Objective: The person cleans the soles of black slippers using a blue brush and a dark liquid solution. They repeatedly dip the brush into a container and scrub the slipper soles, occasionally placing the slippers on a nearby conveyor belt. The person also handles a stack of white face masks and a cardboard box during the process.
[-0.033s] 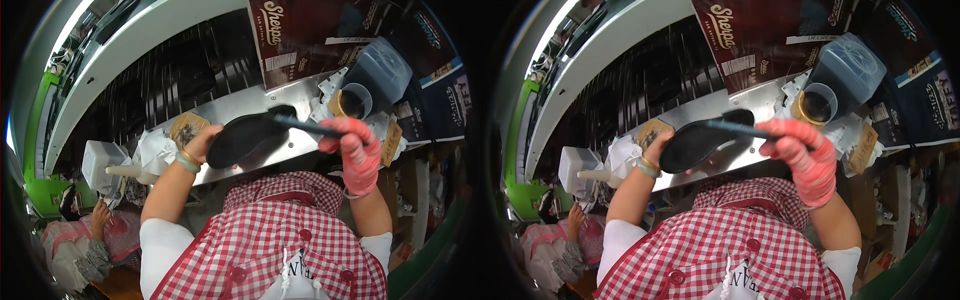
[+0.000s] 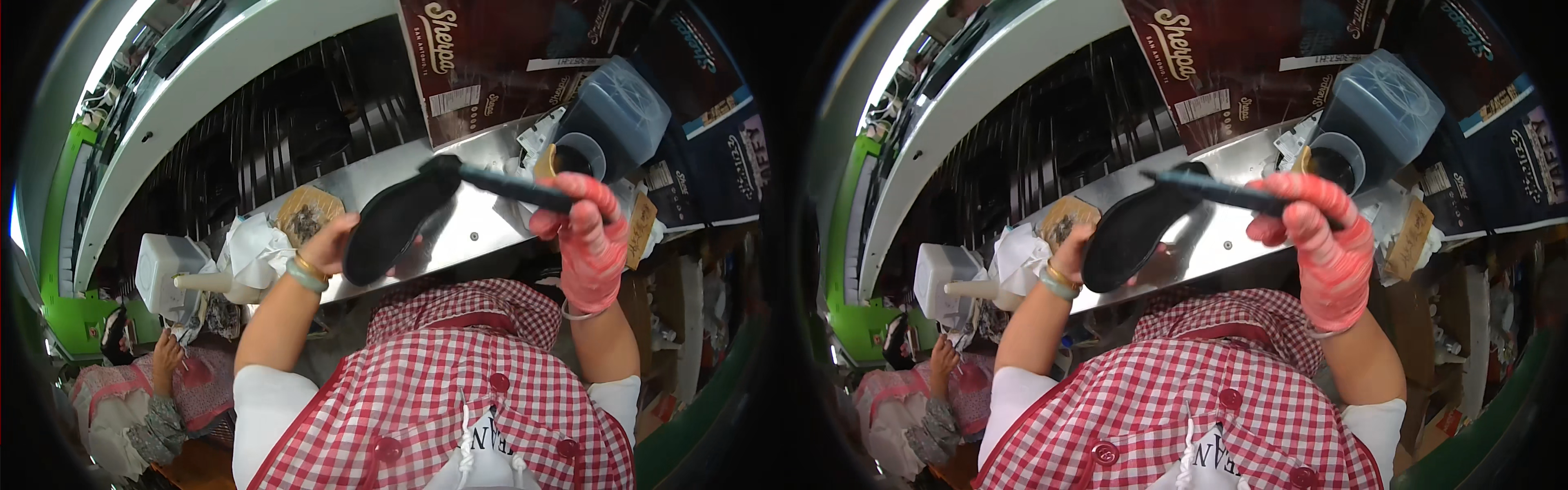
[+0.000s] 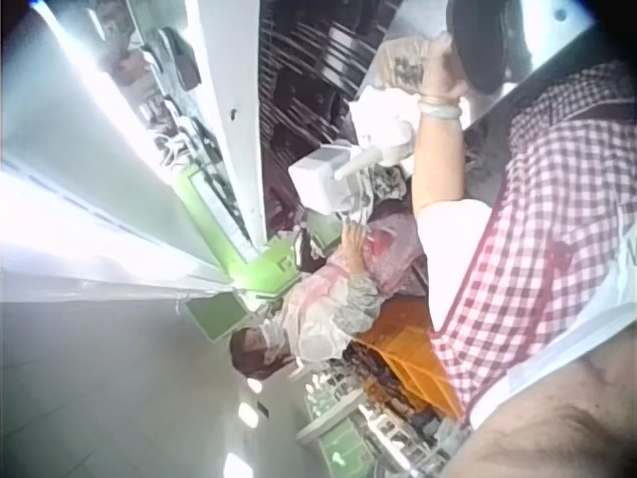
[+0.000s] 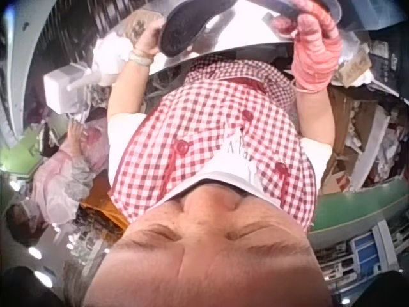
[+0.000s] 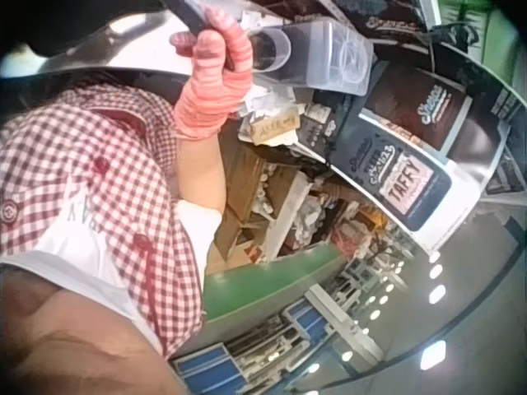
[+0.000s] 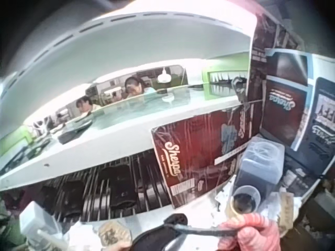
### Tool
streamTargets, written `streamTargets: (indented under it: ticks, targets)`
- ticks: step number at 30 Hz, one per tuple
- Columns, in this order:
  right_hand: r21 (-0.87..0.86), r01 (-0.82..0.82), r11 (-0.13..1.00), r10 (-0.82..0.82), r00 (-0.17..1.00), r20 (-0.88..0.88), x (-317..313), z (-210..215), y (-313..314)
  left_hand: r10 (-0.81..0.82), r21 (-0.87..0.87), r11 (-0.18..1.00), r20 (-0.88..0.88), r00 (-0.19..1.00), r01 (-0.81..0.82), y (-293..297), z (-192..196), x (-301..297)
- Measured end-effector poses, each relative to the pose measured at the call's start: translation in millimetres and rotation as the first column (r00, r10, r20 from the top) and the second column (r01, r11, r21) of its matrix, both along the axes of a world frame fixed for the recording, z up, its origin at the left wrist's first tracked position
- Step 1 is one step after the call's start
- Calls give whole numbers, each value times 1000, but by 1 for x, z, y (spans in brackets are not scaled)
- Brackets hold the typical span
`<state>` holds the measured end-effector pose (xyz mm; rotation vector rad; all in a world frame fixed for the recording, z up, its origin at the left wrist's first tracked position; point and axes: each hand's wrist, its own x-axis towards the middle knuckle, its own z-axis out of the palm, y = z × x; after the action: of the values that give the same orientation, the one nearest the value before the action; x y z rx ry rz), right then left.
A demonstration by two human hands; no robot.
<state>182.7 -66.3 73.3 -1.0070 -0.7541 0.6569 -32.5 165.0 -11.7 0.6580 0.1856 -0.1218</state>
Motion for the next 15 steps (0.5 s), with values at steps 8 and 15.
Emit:
streamTargets:
  ticks: [8, 15]
  targets:
    - [109, 212, 971, -156, 910, -383, 12, 10, 27, 342, 653, 392, 551, 761, -649, -46, 51, 8]
    - [114, 209, 971, -164, 936, -312, 12, 10, 36, 512, 40, 440, 810, 287, -897, -52, 78, 50]
